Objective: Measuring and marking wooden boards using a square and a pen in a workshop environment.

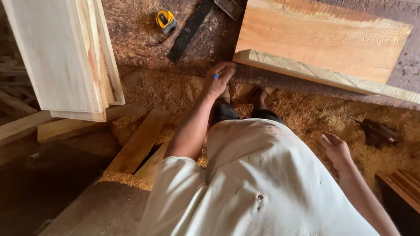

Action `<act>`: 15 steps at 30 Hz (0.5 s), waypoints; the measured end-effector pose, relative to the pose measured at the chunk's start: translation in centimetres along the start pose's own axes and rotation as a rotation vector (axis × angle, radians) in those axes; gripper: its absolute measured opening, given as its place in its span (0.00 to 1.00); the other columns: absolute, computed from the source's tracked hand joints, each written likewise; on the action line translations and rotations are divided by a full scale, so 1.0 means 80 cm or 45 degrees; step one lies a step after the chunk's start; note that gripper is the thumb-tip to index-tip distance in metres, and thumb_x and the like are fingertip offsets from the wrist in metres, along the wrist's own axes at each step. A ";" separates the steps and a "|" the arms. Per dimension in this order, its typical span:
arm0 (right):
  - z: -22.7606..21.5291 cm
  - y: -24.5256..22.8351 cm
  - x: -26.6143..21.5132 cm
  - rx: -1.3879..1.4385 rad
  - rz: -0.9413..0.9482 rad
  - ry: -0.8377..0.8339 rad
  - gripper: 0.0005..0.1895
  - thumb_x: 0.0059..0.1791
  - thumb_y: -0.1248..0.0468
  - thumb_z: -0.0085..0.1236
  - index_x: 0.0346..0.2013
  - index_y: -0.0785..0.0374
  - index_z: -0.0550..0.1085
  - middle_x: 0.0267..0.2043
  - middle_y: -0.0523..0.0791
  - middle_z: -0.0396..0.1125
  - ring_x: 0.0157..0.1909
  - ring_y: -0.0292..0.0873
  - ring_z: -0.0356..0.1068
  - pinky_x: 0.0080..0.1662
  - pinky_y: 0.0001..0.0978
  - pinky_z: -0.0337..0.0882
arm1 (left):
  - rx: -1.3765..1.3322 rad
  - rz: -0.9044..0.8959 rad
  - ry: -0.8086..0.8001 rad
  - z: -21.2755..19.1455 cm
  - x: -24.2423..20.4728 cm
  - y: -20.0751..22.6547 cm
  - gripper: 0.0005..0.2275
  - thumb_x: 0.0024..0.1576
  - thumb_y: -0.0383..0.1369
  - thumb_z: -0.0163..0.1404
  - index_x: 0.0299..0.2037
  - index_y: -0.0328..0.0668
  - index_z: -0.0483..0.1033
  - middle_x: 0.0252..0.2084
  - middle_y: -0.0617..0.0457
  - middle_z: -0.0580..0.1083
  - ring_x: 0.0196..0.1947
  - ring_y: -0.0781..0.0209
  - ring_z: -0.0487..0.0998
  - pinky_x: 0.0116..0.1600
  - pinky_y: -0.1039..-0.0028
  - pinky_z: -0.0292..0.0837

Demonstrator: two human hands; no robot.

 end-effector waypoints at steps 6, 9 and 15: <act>0.017 0.028 0.009 0.127 -0.132 0.122 0.23 0.45 0.52 0.51 0.50 0.59 0.69 0.45 0.44 0.65 0.42 0.40 0.63 0.36 0.33 0.63 | 0.214 0.256 0.029 -0.001 0.013 0.009 0.04 0.49 0.29 0.47 0.32 0.44 0.73 0.28 0.55 0.74 0.26 0.68 0.72 0.28 0.80 0.66; 0.018 0.018 -0.009 0.116 -0.036 0.086 0.25 0.44 0.50 0.49 0.52 0.58 0.67 0.50 0.45 0.63 0.49 0.44 0.62 0.47 0.34 0.61 | 0.243 0.318 0.038 0.001 0.016 0.012 0.06 0.49 0.26 0.47 0.35 0.47 0.72 0.28 0.58 0.73 0.25 0.70 0.72 0.27 0.82 0.64; 0.029 0.008 -0.024 0.221 0.028 0.048 0.21 0.47 0.54 0.47 0.53 0.56 0.66 0.47 0.44 0.64 0.46 0.43 0.64 0.43 0.36 0.65 | 0.265 0.308 0.043 -0.002 0.022 0.013 0.05 0.49 0.26 0.46 0.32 0.44 0.72 0.27 0.57 0.72 0.24 0.69 0.71 0.26 0.80 0.64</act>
Point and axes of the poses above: each hand's wrist, its own x-axis towards the middle knuckle, its own z-axis out of the palm, y = z × x, the point moved 7 cm from there along x, towards the middle knuckle
